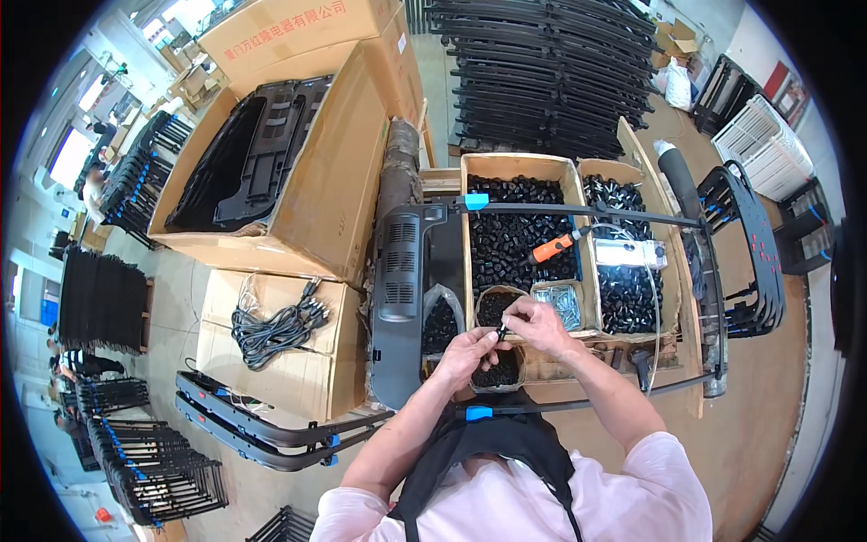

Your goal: The person assembles a black electronic device on a workbench in a warehouse. They attach a metal frame, insert and tighten screws using a power screwdriver, and connect a power cord. The person handles multiple components including the device body, frame, screws, and cord throughout the process.

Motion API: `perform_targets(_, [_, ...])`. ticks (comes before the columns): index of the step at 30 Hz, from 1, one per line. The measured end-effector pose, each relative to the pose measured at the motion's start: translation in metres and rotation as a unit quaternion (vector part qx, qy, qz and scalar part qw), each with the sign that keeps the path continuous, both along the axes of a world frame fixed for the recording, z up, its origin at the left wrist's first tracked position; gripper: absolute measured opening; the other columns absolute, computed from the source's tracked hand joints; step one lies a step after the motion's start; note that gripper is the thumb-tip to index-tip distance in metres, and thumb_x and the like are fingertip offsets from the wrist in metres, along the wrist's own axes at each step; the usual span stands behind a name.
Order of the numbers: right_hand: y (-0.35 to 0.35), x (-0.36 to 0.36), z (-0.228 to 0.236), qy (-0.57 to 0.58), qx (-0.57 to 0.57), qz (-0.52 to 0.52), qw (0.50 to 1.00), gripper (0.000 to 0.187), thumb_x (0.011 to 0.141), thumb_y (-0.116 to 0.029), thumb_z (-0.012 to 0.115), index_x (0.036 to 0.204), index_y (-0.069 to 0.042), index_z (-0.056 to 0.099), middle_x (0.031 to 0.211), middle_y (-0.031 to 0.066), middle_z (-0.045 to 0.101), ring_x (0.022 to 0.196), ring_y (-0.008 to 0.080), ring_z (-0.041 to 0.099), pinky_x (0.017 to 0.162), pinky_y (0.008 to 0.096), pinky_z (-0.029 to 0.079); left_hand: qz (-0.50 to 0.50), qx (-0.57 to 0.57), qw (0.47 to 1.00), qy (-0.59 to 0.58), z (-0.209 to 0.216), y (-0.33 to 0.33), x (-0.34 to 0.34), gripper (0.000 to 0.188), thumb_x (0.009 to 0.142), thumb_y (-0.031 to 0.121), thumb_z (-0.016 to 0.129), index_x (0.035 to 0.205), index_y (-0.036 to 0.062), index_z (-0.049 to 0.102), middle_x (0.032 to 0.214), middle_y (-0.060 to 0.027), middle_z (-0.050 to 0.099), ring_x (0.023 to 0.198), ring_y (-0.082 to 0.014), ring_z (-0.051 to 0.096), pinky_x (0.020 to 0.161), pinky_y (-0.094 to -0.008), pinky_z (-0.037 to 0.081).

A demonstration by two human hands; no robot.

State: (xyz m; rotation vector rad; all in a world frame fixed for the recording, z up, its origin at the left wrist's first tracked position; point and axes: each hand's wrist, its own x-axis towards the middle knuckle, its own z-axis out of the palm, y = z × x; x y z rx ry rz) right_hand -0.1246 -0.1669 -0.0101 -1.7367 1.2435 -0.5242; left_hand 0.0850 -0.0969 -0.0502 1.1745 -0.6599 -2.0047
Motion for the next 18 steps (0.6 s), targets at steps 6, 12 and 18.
perform_targets(6, [0.010,0.027,-0.001,0.011,-0.099,0.072,0.992,0.019,0.091,-0.017,0.071,0.104,-0.002,0.073,0.102,0.0149,0.069,0.094,0.0333,0.071,0.081,0.0426,0.057,0.037,0.034,0.998,0.027,0.000,0.013,0.016,0.023,0.114,0.025,0.057,0.117,0.0055,0.070,0.104,-0.0047,0.079,0.070,-0.0068,0.062,0.060,-0.0227,0.049])
perform_targets(12, [0.017,0.068,0.037,0.064,-0.231,0.200,0.950,0.023,0.088,-0.020,0.077,0.101,-0.001,0.072,0.101,0.0127,0.067,0.096,0.0337,0.070,0.084,0.0437,0.058,0.106,0.056,0.990,0.068,-0.010,0.034,0.045,0.024,0.113,0.027,0.059,0.108,0.0080,0.072,0.093,-0.0008,0.075,0.068,-0.0068,0.061,0.058,-0.0230,0.047])
perform_targets(18, [0.019,0.125,0.032,0.051,-0.313,0.301,0.899,0.027,0.084,-0.019,0.081,0.103,-0.001,0.073,0.101,0.0111,0.067,0.094,0.0310,0.070,0.083,0.0417,0.059,0.175,0.065,0.977,0.107,-0.018,0.065,0.085,0.020,0.113,0.027,0.058,0.114,0.0095,0.067,0.094,-0.0005,0.070,0.075,-0.0098,0.062,0.064,-0.0254,0.050])
